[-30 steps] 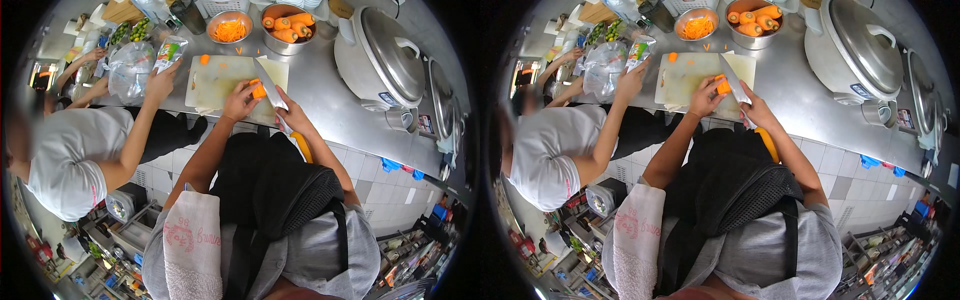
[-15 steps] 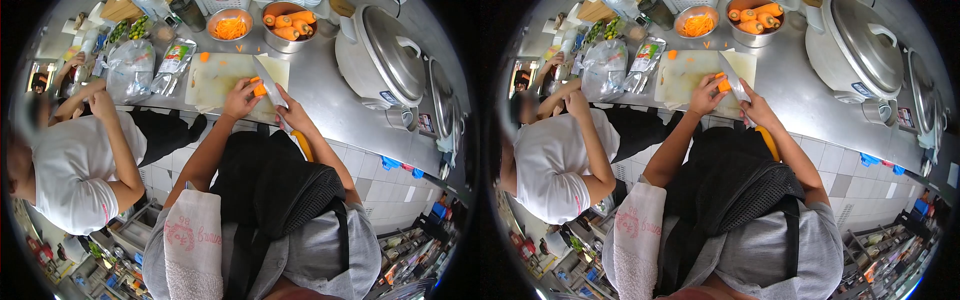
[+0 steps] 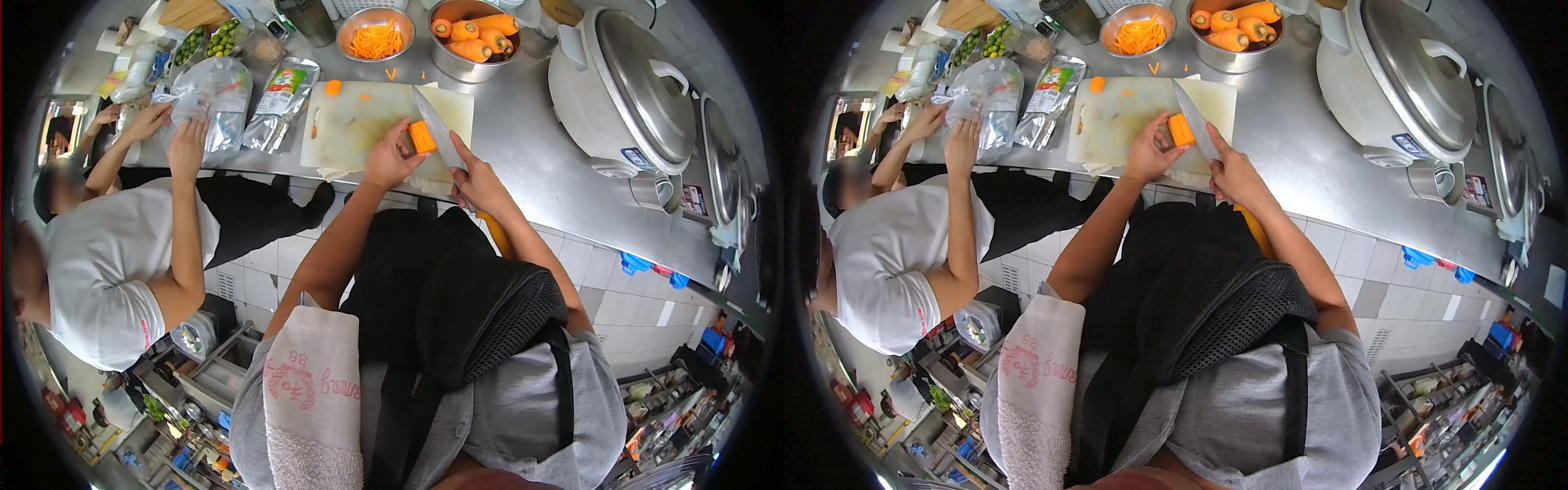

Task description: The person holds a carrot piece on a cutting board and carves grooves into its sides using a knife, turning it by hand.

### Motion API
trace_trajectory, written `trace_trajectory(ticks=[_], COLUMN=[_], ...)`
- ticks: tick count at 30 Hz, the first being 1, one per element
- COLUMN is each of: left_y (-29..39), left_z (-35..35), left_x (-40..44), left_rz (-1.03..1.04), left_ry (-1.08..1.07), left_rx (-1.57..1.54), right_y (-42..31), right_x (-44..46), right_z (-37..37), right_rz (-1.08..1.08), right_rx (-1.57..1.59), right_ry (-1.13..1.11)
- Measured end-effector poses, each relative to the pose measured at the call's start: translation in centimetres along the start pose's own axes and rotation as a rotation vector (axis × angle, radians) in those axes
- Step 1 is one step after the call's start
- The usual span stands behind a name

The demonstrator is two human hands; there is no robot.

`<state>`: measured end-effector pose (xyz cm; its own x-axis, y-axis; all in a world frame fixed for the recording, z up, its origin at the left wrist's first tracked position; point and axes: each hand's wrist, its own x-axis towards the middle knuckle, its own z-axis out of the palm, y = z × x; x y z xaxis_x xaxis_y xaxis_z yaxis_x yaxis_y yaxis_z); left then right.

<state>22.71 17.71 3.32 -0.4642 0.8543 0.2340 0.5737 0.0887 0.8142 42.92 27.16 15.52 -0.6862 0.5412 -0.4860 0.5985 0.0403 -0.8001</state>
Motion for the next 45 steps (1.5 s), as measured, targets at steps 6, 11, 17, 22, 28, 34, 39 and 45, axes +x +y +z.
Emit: trace_trajectory(ticks=[6, 11, 17, 22, 28, 34, 39, 45], left_y=[-0.8, -0.9, -1.1, -0.9, -1.1, -0.5, -0.4, -1.2], left_z=[0.0, 0.2, 0.2, 0.1, 0.2, -0.1, 0.0, 0.3], left_x=[0.1, 0.0, -0.1, -0.1, -0.1, 0.1, -0.1, -0.3], left_rz=[0.013, 0.032, 0.052, 0.045, 0.046, 0.031, 0.033, 0.068], left_ry=[-0.036, -0.014, -0.014, -0.024, -0.019, -0.015, -0.030, -0.029], left_rx=[0.015, -0.036, -0.020, -0.022, 0.000, 0.022, 0.042, 0.043], right_y=[-0.9, -1.5, -2.0, -1.6, -1.0, 0.8, 1.1, 1.7], right_x=[0.1, 0.2, 0.4, 1.0, 1.0, 1.1, 0.9, 1.1], right_z=[-0.2, -0.6, -0.7, -0.9, -0.2, 1.2, 1.5, 1.1], right_rz=[0.006, 0.012, 0.032, 0.022, 0.029, -0.003, 0.038, -0.012], right_rx=[-0.095, -0.121, -0.137, -0.117, -0.084, 0.020, 0.131, 0.167], right_ry=[-0.005, -0.034, -0.048, -0.059, -0.039, 0.015, 0.018, -0.007])
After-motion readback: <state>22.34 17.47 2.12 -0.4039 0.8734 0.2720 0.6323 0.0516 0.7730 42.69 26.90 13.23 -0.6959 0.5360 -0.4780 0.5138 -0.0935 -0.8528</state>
